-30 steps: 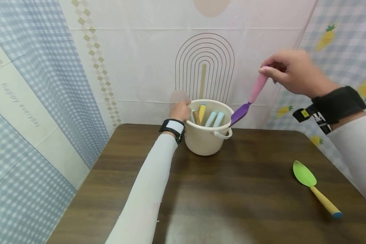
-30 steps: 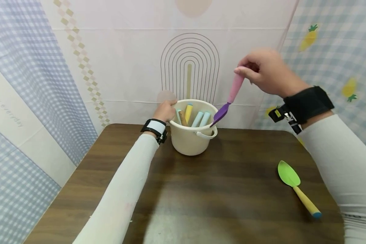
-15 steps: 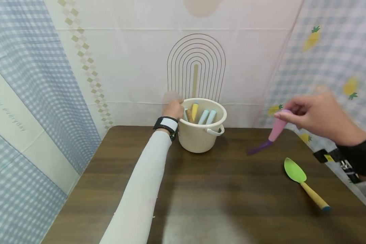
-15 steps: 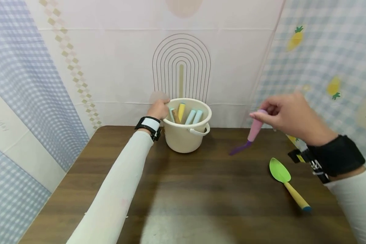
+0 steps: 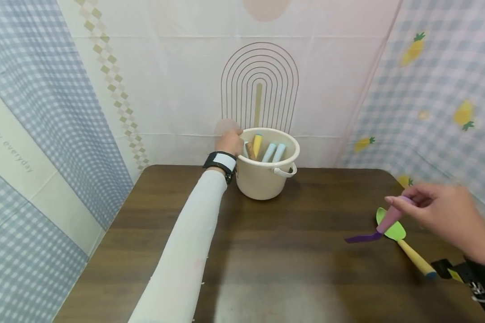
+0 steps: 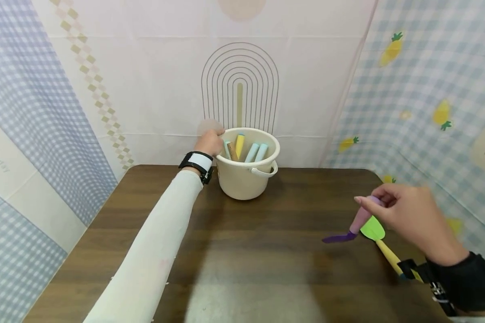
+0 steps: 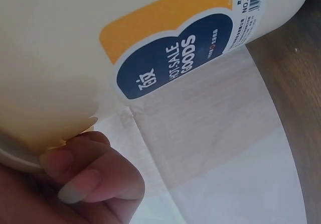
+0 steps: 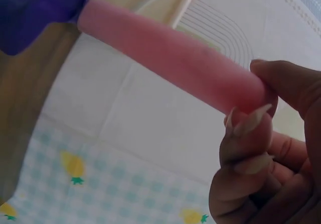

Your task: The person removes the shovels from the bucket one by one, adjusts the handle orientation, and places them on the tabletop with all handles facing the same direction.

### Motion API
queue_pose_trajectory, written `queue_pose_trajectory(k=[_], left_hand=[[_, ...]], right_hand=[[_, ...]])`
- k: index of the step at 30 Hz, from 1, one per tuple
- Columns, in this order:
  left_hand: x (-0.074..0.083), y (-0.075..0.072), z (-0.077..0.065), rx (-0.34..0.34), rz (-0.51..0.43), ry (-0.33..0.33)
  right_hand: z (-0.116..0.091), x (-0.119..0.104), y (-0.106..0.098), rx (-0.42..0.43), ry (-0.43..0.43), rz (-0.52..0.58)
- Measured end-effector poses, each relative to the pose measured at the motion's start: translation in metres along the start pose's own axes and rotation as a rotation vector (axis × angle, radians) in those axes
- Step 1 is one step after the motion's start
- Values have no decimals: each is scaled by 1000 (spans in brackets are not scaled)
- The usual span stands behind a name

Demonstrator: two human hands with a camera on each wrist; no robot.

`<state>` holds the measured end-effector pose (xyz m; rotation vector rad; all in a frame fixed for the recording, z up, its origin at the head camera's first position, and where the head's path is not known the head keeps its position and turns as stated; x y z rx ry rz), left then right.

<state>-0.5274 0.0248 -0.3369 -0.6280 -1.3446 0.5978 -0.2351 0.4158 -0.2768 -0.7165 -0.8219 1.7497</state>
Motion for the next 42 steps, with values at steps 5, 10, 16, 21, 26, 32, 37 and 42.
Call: queue_pose_trajectory(k=[5, 10, 16, 21, 26, 32, 37, 42], left_hand=[[4, -1, -3, 5, -8, 12], [2, 2, 0, 3, -5, 9], [-3, 6, 5, 5, 1, 1], [-3, 6, 7, 3, 0, 5], [-3, 6, 7, -4, -29, 5], [-2, 3, 5, 2, -40, 7], [-2, 1, 2, 4, -46, 4], [0, 1, -1, 1, -29, 4]], right_hand=[[-20, 5, 3, 53, 21, -19], [-35, 6, 6, 122, 6, -43], [-45, 3, 11, 156, -40, -45], [-50, 5, 12, 140, -1, -55], [-57, 7, 9, 191, -18, -47], [-68, 6, 7, 209, 32, -31], [-73, 2, 7, 204, 63, -1], [-79, -1, 6, 175, 82, -23]])
Point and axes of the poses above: each hand's wrist, its own z-axis towards the middle knuckle, its own y-axis out of the palm, x = y × z, the point moved 4 cm from there along z, towards the middle knuckle, and after that the axes turned 4 degrees about -z, right-handed, at the moved point
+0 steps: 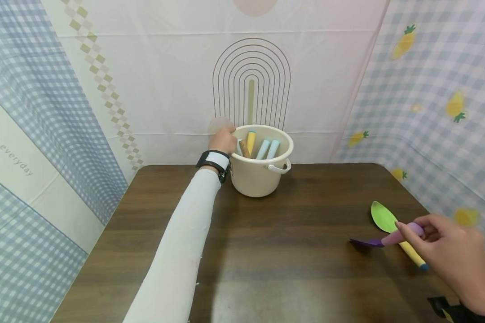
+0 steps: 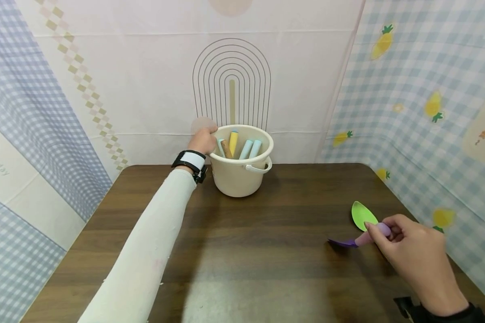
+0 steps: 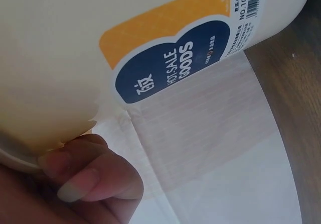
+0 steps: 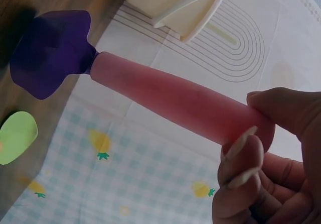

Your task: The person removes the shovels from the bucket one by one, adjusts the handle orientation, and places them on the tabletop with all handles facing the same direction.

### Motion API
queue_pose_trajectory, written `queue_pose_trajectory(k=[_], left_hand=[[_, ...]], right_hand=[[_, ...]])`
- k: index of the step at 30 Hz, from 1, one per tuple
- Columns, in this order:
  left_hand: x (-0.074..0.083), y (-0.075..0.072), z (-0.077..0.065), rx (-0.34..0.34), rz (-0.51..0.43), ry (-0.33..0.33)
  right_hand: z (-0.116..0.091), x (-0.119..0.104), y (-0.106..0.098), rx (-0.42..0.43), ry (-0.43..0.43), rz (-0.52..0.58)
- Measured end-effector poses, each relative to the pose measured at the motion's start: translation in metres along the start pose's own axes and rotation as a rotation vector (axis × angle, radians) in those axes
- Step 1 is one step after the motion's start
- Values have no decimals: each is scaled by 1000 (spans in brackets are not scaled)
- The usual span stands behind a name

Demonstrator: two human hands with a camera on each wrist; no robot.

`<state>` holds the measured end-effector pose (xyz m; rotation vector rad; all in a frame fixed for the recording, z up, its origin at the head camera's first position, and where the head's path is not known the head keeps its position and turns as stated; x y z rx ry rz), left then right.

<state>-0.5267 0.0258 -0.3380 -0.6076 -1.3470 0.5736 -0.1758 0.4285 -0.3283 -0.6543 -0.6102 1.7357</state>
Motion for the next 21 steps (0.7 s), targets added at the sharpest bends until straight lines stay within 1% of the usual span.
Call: queue_pose_trajectory(k=[5, 7, 9, 12, 14, 15, 18, 21], left_hand=[[0, 0, -2, 1, 4, -3], [0, 0, -2, 0, 1, -2], [0, 0, -3, 1, -5, -2], [0, 0, -4, 4, -19, -1], [0, 0, -4, 4, -23, 0], [0, -1, -4, 3, -21, 0], [0, -1, -3, -2, -1, 3], [0, -2, -2, -1, 12, 5]], right_hand=[[-7, -1, 5, -53, 36, -53], [-12, 0, 11, -87, 61, -47], [-17, 2, 19, -114, 62, -44], [-25, 5, 31, -179, 80, -35], [-29, 5, 38, -205, 70, -37], [-30, 6, 42, -232, 78, -34], [-33, 6, 52, -275, 81, -28], [-36, 5, 61, -357, 107, -33]])
Point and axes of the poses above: each hand's wrist, its own z-axis towards the middle knuckle, its own y-axis out of the palm, x = y × z, the point moved 4 cm from there along z, towards the middle knuckle, and after that the axes turned 4 degrees about -z, right-handed, at the moved point
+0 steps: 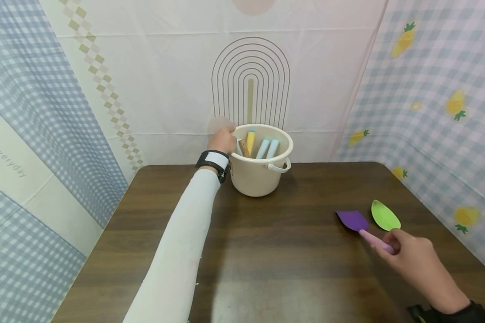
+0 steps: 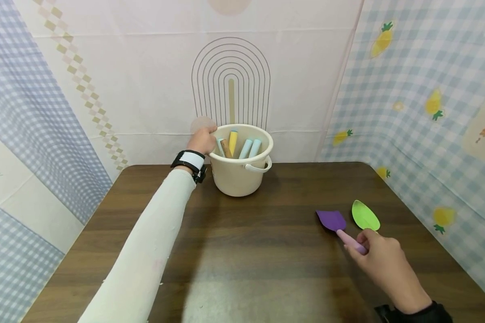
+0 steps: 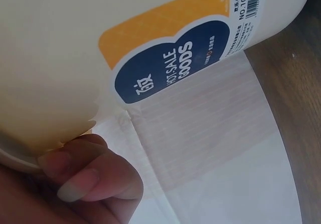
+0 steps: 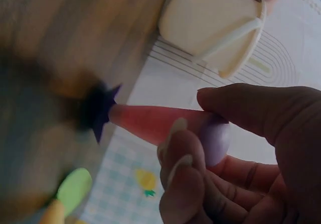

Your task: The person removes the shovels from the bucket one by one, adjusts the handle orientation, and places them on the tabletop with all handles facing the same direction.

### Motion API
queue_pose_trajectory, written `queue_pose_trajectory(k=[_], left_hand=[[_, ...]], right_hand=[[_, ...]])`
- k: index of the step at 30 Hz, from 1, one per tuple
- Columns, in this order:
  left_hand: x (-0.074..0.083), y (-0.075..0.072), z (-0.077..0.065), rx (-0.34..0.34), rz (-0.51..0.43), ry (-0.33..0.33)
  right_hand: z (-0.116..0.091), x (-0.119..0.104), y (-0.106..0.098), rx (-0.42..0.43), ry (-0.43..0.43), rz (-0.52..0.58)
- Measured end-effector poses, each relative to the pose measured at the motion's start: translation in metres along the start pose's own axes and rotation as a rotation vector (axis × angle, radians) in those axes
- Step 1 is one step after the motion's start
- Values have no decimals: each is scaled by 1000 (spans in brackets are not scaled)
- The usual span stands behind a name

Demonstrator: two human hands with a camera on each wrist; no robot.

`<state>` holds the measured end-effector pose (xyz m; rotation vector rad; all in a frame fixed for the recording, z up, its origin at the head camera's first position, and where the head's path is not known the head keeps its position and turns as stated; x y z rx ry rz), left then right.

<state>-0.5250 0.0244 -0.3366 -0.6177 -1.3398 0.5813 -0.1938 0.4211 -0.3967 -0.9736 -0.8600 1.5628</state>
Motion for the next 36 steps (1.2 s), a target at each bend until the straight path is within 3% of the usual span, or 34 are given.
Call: queue_pose_trajectory(k=[8, 15, 24, 36], left_hand=[[-2, 0, 0, -2, 1, 3], [0, -2, -2, 18, -5, 6], [0, 0, -2, 15, -12, 7], [0, 0, -2, 8, -15, 9]], right_hand=[[0, -1, 20, -202, 90, 7], [-2, 2, 28, -237, 95, 32], [-5, 8, 39, -362, 150, 32], [-10, 10, 45, -367, 117, 17]])
Point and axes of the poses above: each hand's wrist, its own z-axis towards the middle knuckle, its own y-axis out of the palm, x = y × z, the point moved 4 cm from there along z, towards the middle knuckle, and after that the axes turned 4 degrees about -z, right-handed, at the moved point
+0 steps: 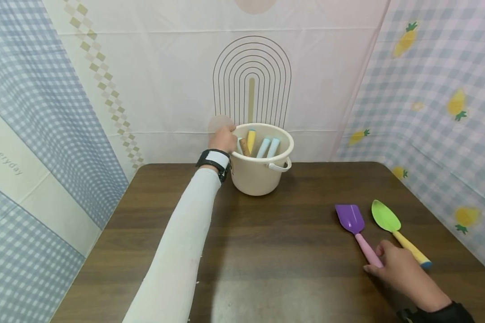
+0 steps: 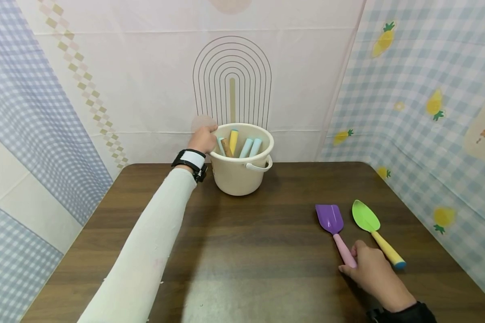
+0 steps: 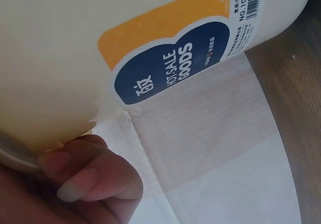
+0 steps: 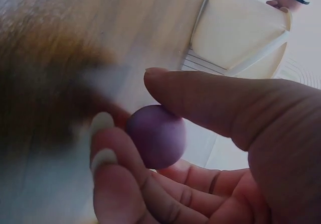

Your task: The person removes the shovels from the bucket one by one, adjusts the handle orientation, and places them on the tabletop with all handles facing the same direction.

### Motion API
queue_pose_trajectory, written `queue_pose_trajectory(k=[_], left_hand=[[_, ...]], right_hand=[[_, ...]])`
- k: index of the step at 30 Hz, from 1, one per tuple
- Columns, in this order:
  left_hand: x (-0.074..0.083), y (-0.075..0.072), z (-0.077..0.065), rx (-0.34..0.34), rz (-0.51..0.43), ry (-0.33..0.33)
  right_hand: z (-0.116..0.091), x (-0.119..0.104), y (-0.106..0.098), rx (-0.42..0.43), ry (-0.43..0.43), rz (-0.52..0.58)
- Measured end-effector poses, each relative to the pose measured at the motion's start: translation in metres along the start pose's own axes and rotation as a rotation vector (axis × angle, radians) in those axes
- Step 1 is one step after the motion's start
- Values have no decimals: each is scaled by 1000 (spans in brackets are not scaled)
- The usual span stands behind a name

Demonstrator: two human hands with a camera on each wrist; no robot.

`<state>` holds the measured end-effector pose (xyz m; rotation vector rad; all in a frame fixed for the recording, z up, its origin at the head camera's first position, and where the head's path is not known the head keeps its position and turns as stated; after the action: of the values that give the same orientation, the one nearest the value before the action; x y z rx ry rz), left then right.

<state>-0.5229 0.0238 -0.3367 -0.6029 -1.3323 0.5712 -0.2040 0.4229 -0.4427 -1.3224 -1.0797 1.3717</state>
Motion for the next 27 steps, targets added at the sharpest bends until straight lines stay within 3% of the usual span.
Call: queue_pose_trajectory(k=[6, 13, 19, 27], left_hand=[[0, 0, 2, -4, 2, -4], [-1, 1, 5, 1, 6, -8], [2, -1, 4, 5, 14, -1], [0, 1, 4, -9, 5, -10]], right_hand=[[2, 1, 0, -21, 13, 1], [6, 0, -10, -111, 49, -1], [20, -18, -60, -42, -8, -32], [56, -65, -125, 84, -192, -72]])
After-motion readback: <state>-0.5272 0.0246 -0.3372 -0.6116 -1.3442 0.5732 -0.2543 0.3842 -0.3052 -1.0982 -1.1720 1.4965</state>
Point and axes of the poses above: each hand's wrist, its own z-axis towards the middle knuckle, its own y-axis out of the palm, x = y × z, the point moved 4 cm from there along z, towards the middle knuckle, and after that the axes turned 4 degrees about -z, right-handed, at the moved point
